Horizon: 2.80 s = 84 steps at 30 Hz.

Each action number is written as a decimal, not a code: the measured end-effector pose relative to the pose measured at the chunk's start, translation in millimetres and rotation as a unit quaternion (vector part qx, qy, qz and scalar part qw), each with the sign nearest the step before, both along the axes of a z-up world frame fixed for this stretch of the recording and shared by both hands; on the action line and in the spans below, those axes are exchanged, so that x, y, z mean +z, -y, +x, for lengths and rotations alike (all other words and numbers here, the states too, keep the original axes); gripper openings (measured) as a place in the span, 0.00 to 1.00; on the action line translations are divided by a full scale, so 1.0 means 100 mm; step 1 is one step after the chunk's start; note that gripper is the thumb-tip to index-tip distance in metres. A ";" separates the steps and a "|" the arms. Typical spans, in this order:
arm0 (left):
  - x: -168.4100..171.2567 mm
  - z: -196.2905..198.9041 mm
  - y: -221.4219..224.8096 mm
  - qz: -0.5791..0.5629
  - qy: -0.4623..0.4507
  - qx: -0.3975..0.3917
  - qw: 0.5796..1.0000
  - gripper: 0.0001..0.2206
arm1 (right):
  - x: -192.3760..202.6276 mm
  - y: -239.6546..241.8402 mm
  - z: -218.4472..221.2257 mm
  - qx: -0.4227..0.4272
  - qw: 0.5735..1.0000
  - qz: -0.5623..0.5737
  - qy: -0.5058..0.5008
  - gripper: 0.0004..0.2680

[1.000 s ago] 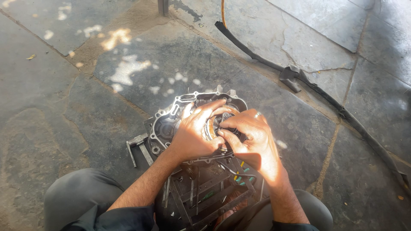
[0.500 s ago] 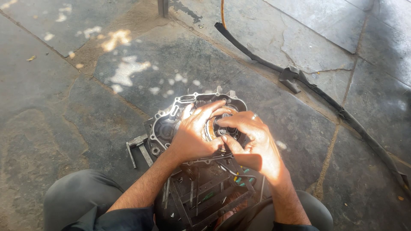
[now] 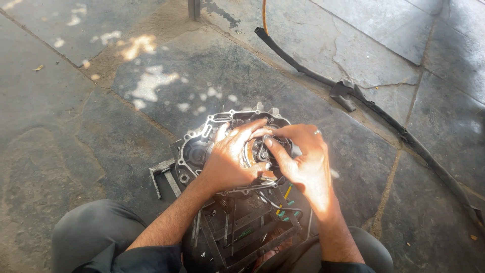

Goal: Repairing or reassembling a motorcycle engine component.

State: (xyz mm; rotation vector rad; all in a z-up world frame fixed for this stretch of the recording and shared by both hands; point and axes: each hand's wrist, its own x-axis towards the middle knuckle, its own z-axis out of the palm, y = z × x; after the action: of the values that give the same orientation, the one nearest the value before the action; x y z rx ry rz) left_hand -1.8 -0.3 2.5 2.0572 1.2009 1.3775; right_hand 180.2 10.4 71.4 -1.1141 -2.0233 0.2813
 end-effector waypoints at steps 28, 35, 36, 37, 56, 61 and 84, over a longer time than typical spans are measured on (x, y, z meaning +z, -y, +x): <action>0.06 0.06 -0.05 -0.070 0.001 0.015 0.997 0.40 | -0.03 -0.12 -0.10 -0.053 0.986 -0.139 -0.079 0.07; 0.05 0.07 -0.06 -0.062 0.006 0.017 0.998 0.40 | -0.12 -0.10 -0.09 0.001 0.974 -0.151 -0.169 0.07; 0.04 0.06 -0.06 -0.063 0.007 0.017 0.998 0.40 | -0.08 -0.10 -0.10 0.002 0.974 -0.151 -0.168 0.07; 0.03 0.06 -0.06 -0.066 0.002 0.016 0.998 0.40 | -0.04 -0.10 -0.10 -0.024 0.985 -0.130 -0.110 0.07; 0.03 0.06 -0.05 -0.064 -0.003 0.007 0.998 0.42 | -0.14 -0.12 -0.02 -0.044 0.987 -0.113 -0.103 0.07; 0.02 0.05 -0.04 -0.070 -0.004 0.009 0.998 0.42 | -0.08 -0.10 -0.12 -0.086 0.987 -0.125 -0.048 0.07; 0.01 0.09 -0.06 -0.044 -0.020 0.043 0.998 0.41 | -0.02 -0.08 -0.14 -0.084 0.988 -0.099 -0.084 0.07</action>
State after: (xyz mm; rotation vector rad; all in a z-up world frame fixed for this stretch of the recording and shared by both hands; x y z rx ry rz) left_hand 7.1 5.2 3.2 2.0032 1.3559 1.3022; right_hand 166.0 18.6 69.0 -1.3301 -1.7705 0.4816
